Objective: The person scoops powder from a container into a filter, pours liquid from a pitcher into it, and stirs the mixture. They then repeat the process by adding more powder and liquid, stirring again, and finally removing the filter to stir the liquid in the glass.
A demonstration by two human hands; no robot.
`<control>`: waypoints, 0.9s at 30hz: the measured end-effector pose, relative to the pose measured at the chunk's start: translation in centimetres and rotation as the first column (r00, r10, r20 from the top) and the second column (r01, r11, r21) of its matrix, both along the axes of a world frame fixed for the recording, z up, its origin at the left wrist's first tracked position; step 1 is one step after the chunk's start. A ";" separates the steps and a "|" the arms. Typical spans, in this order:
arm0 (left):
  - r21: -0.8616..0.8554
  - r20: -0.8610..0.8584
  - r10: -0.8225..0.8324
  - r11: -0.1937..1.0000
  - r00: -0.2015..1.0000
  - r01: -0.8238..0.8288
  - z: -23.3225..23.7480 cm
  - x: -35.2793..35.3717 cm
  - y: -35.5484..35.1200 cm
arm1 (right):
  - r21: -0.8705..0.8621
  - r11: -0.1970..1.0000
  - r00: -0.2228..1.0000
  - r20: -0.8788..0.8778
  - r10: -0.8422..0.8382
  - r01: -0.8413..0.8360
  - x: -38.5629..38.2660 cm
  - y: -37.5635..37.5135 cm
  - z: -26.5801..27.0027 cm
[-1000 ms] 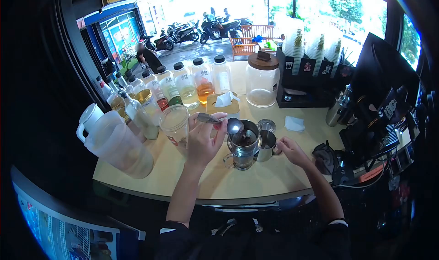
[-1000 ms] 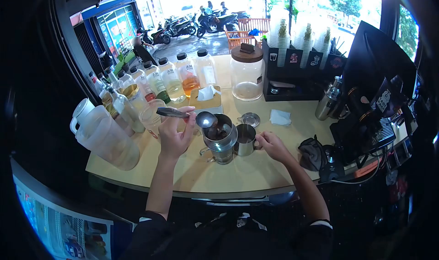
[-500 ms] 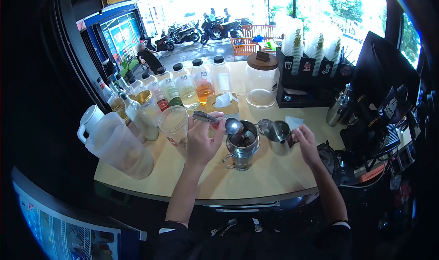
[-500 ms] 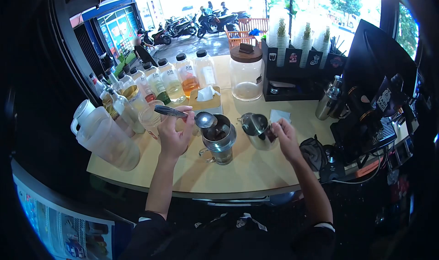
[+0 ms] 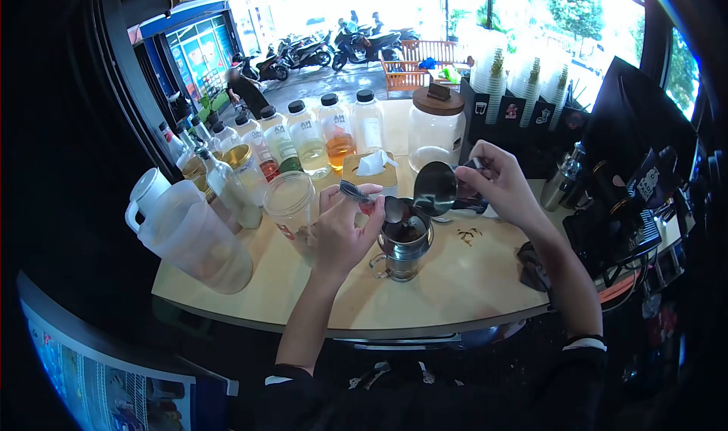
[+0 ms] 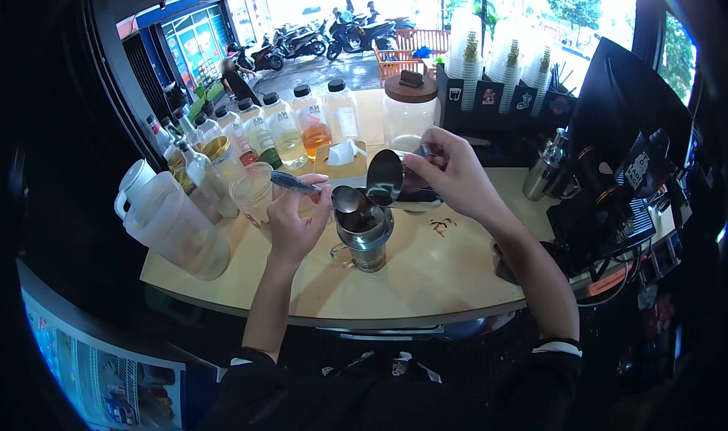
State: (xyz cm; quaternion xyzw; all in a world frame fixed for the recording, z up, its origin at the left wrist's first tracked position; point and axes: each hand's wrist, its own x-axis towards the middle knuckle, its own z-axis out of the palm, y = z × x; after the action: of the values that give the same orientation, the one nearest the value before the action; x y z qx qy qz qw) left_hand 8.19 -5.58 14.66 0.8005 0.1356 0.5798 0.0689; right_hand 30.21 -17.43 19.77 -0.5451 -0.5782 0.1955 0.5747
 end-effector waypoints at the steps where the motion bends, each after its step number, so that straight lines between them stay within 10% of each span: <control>1: 0.002 -0.004 0.000 1.000 1.000 0.000 0.0 0.0 0.0 | -0.001 1.000 1.000 0.000 0.001 -0.001 -0.3 0.3 0.3; 27: 0.037 -0.002 -0.018 0.999 1.000 0.018 -0.1 0.1 0.5 | -0.104 0.992 0.902 0.432 -0.018 0.070 -3.9 0.7 4.3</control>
State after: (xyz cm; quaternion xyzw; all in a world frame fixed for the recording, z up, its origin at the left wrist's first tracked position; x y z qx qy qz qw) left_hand 8.28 -5.11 14.58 0.8033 0.1177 0.5808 0.0592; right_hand 26.31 -16.73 24.06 -0.6202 -0.6658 0.0910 0.4047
